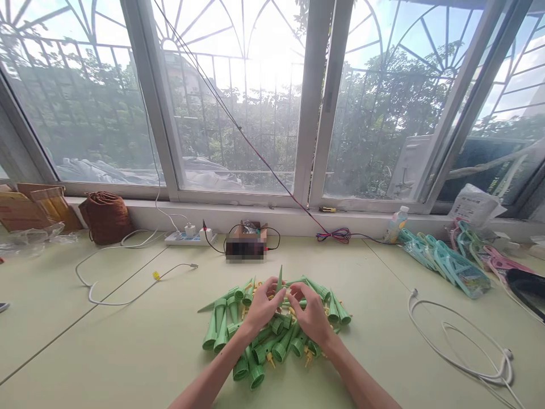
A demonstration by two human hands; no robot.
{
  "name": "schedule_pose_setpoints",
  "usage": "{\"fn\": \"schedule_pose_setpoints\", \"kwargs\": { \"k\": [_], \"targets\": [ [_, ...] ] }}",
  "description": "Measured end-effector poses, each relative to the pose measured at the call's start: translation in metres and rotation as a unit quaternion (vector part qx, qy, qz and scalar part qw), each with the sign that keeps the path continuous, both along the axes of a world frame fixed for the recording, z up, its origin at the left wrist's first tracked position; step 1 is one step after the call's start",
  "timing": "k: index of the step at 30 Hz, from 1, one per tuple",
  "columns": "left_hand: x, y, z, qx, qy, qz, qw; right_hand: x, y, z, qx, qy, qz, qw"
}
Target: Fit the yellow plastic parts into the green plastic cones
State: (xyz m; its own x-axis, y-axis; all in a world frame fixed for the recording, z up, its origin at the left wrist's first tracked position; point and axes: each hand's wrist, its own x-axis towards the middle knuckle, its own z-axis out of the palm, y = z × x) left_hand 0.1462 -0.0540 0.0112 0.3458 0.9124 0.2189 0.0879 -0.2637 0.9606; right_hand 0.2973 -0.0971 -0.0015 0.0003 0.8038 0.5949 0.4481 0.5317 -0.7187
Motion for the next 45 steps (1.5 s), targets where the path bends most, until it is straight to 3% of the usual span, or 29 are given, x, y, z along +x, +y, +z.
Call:
{"fn": "schedule_pose_setpoints", "kwargs": {
  "k": [11,20,29,38,45],
  "targets": [
    [0.0001,-0.0009,0.0002,0.03,0.011,-0.012,0.999,0.0004,0.0001,-0.0004,-0.023,0.003,0.014,1.0],
    [-0.0003,-0.002,0.0017,0.01,-0.001,-0.003,1.0,-0.0005,-0.0014,0.0014,0.004,-0.011,0.006,1.0],
    [-0.0001,-0.0008,0.0004,0.049,0.017,-0.012,0.999,-0.0001,0.0016,-0.0021,-0.015,0.003,0.016,1.0],
    [0.0004,-0.001,-0.001,0.025,0.004,-0.011,1.0,-0.0006,-0.0001,-0.0015,-0.012,-0.002,0.009,1.0],
    [0.0006,-0.0017,0.0009,0.061,0.035,-0.005,0.997,-0.0007,0.0004,-0.0027,-0.015,0.011,0.024,1.0]
  ]
}}
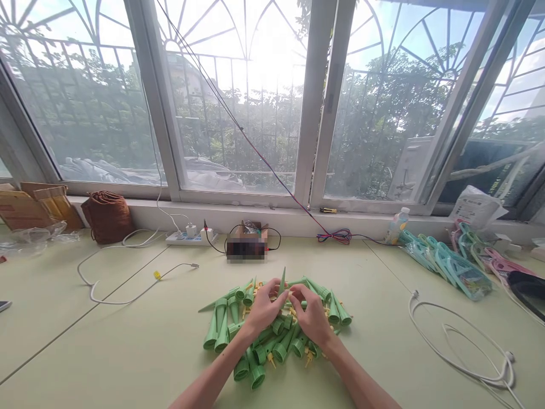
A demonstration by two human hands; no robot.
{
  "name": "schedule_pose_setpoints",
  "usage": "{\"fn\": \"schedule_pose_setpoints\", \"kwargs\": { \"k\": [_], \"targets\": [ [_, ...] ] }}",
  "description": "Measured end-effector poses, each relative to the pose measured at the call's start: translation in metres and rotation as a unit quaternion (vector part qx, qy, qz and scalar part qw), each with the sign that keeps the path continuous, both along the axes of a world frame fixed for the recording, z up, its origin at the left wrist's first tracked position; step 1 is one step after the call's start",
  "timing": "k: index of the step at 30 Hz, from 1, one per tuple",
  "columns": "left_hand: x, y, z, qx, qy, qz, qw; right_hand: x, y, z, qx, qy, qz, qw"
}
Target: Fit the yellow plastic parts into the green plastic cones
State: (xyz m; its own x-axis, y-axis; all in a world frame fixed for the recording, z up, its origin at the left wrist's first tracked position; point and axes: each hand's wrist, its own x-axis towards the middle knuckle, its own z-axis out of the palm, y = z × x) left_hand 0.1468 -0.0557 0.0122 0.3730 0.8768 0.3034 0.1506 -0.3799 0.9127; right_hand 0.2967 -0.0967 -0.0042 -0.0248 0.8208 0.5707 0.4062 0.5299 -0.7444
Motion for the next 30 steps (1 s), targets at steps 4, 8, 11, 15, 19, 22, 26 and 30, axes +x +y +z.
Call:
{"fn": "schedule_pose_setpoints", "kwargs": {
  "k": [4,8,11,15,19,22,26,30],
  "targets": [
    [0.0004,-0.0008,0.0002,0.0,0.007,-0.009,1.0,0.0003,-0.0001,-0.0002,-0.008,-0.001,-0.004,1.0],
    [0.0003,-0.0008,-0.0016,-0.008,0.003,-0.014,1.0,0.0003,0.0007,-0.001,-0.018,-0.001,-0.008,1.0],
    [-0.0001,-0.0003,-0.0025,-0.023,-0.002,-0.016,1.0,0.0002,0.001,-0.0005,-0.022,0.002,-0.009,1.0],
    [-0.0004,0.0004,-0.0011,-0.051,-0.014,0.0,0.999,0.0003,0.0008,0.001,-0.011,0.006,-0.005,1.0],
    [-0.0004,0.0013,-0.0003,-0.057,-0.02,-0.001,0.998,0.0001,0.0008,0.0007,-0.002,0.008,-0.002,1.0],
    [-0.0007,0.0024,-0.0024,-0.043,-0.018,-0.011,0.999,0.0002,0.0007,0.0003,0.0,0.011,0.003,1.0],
    [-0.0009,0.0032,-0.0051,-0.034,-0.018,-0.021,0.999,0.0004,0.0004,0.0004,0.002,0.009,0.002,1.0],
    [-0.0004,0.0015,-0.003,-0.026,-0.019,-0.037,0.999,0.0008,0.0003,0.0,0.002,0.008,0.003,1.0]
  ]
}}
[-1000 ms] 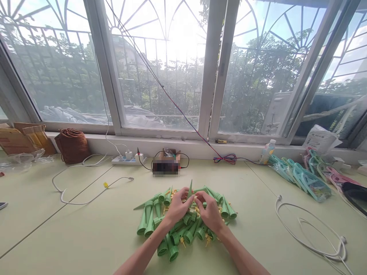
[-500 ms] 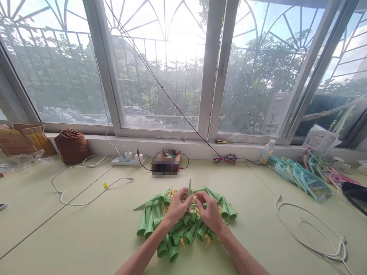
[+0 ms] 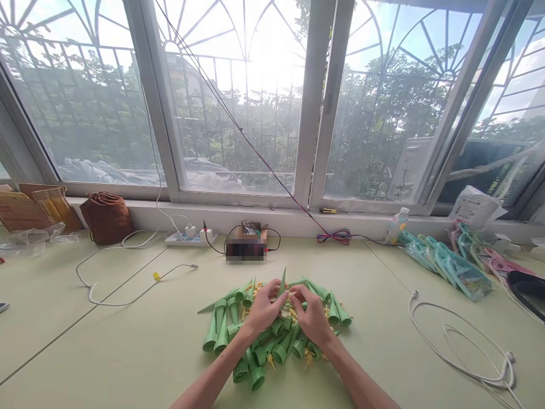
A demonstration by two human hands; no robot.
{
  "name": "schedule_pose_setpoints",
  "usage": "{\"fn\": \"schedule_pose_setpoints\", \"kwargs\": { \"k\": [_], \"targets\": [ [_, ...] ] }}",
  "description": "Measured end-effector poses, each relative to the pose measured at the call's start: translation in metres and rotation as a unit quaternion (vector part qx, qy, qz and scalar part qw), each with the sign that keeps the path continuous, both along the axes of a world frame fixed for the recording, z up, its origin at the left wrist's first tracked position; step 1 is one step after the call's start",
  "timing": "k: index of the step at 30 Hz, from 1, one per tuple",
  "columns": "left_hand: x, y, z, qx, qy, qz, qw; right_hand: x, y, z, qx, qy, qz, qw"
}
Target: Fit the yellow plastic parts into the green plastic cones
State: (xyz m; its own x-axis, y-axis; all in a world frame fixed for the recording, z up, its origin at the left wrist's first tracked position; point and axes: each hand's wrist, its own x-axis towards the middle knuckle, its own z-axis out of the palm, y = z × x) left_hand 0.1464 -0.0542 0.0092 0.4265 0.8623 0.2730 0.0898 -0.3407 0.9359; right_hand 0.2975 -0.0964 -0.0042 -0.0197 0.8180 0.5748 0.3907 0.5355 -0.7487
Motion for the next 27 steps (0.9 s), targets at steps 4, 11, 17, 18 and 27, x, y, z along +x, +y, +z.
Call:
{"fn": "schedule_pose_setpoints", "kwargs": {
  "k": [4,11,17,18,27],
  "targets": [
    [0.0003,-0.0029,0.0035,0.011,0.002,-0.004,1.0,0.0006,0.0007,-0.0011,-0.008,-0.006,-0.006,1.0],
    [0.0008,-0.0028,0.0046,-0.026,0.007,0.009,1.0,0.0001,0.0003,-0.0004,-0.024,0.0,-0.014,1.0],
    [0.0003,0.0002,0.0035,-0.052,0.002,0.038,0.998,-0.0013,-0.0012,0.003,-0.007,0.005,-0.012,1.0],
    [0.0002,0.0005,0.0031,-0.052,-0.001,0.039,0.998,-0.0014,-0.0014,0.0035,-0.004,0.005,-0.013,1.0],
    [-0.0011,0.0011,0.0007,-0.03,-0.007,0.022,0.999,-0.0007,-0.0009,0.0028,0.001,0.009,-0.007,1.0]
  ]
}}
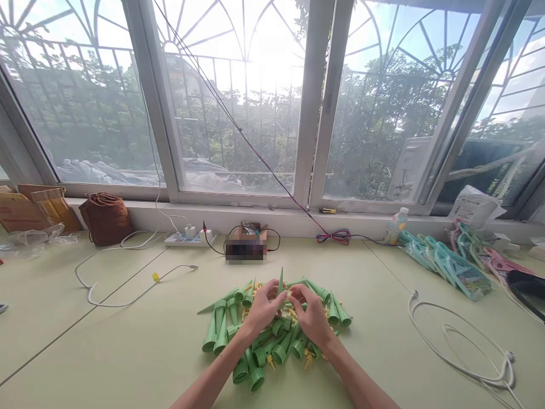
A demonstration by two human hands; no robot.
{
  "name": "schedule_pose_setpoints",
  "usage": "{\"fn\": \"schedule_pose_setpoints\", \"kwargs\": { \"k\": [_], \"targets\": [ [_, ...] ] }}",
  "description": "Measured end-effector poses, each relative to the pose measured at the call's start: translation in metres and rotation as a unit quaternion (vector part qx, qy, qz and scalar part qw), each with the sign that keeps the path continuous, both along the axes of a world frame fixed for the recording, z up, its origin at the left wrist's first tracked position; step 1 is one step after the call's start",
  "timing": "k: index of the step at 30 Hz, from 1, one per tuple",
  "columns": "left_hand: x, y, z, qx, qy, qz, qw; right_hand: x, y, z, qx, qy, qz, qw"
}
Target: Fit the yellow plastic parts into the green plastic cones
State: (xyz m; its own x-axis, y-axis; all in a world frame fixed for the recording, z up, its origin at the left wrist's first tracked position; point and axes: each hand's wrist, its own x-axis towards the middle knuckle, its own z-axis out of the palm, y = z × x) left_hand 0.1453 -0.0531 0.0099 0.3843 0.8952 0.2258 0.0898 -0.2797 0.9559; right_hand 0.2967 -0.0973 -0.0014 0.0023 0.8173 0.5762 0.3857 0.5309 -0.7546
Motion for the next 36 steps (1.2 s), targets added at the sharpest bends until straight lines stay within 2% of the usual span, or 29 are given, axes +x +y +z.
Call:
{"fn": "schedule_pose_setpoints", "kwargs": {
  "k": [14,22,28,36],
  "targets": [
    [0.0024,-0.0073,0.0088,0.073,0.029,-0.016,0.997,0.0006,0.0017,-0.0022,-0.01,0.014,-0.01,1.0],
    [0.0025,-0.0054,0.005,0.022,-0.001,-0.01,1.0,-0.0002,0.001,-0.0021,-0.018,0.024,-0.015,0.999],
    [0.0009,-0.0025,0.0034,-0.035,-0.026,0.016,0.999,-0.0014,0.0014,-0.0018,-0.031,0.004,0.007,0.999],
    [0.0009,-0.0014,0.0012,-0.041,-0.036,0.01,0.998,-0.0006,0.0003,-0.0006,-0.025,-0.008,0.016,1.0]
  ]
}}
